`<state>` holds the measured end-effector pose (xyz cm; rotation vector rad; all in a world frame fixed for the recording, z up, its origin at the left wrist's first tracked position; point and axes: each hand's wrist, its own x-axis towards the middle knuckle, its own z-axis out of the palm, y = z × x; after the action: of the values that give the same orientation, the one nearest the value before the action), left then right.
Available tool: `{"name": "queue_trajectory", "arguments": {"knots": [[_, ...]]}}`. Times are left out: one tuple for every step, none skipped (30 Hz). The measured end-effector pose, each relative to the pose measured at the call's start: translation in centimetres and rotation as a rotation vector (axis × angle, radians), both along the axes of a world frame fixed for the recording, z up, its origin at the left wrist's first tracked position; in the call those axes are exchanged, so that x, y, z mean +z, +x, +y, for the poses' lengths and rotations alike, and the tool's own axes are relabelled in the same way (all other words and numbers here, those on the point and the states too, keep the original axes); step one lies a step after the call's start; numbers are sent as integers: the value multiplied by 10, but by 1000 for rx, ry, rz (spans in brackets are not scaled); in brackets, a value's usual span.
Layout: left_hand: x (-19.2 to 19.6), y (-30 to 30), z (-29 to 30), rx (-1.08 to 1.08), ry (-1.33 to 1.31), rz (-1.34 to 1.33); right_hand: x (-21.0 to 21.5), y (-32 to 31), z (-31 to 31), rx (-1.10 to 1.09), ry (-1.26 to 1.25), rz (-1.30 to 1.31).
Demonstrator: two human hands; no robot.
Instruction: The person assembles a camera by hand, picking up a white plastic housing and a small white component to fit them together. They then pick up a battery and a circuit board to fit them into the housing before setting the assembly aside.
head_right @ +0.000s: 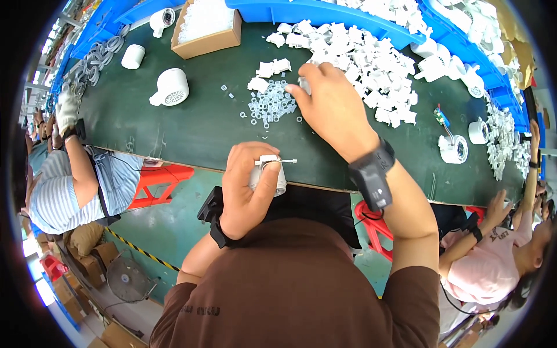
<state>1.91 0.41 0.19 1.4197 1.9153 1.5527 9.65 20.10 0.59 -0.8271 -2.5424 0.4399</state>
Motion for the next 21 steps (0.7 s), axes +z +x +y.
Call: {"name": "queue_trajectory", "arguments": {"knots": [[0, 0, 0, 2, 4, 11, -2, -1, 5, -4, 3, 3], [0, 0, -1, 6, 3, 15, -4, -3, 9, 12, -43, -3], [-1, 0, -2, 17, 9, 7, -5, -4, 13, 29, -87, -9], [-1, -1, -3, 27, 16, -3, -1, -2, 17, 19, -153, -49], [-1, -2, -3, 29, 14, -2, 0, -1, 23, 22, -155, -49], [-1, -4, -4, 23, 6, -10, 1, 2, 29, 48, -240, -49], [-1, -5, -4, 14, -1, -19, 3, 4, 33, 72, -324, -49], [-2, -6, -5, 17, -2, -20, 8, 9, 32, 87, -469, 11], [-2, -7, -7, 15, -20, -49, 9, 15, 30, 88, -470, 9], [-3, -8, -7, 13, -39, -80, 10, 21, 27, 133, -666, 120], [-4, -8, -7, 11, -38, -84, 12, 28, 21, 174, -859, 233], [-5, -9, -8, 13, -37, -147, 21, 31, 7, 174, -1020, 268], [-7, -9, -8, 15, -37, -209, 28, 36, -8, 184, -1132, 270], [-6, -8, -6, 8, -38, -214, 32, 42, -22, 161, -1187, 283], [-5, -8, -6, -23, -44, -303, 32, 45, -35, 145, -1248, 297], [-4, -7, -5, -53, -50, -391, 24, 47, -46, 120, -1303, 359], [-3, -5, -4, -59, -54, -394, 16, 50, -52, 114, -1269, 369], [-1, -3, -2, -33, -55, -395, 10, 52, -58, 115, -1139, 379], [0, -1, -1, -7, -55, -396, 7, 54, -63, 117, -1009, 388], [0, -1, -1, -10, -59, -396, 6, 54, -66, 114, -1012, 390], [0, -1, -1, -20, -53, -394, 6, 54, -68, 162, -821, 382]]}}
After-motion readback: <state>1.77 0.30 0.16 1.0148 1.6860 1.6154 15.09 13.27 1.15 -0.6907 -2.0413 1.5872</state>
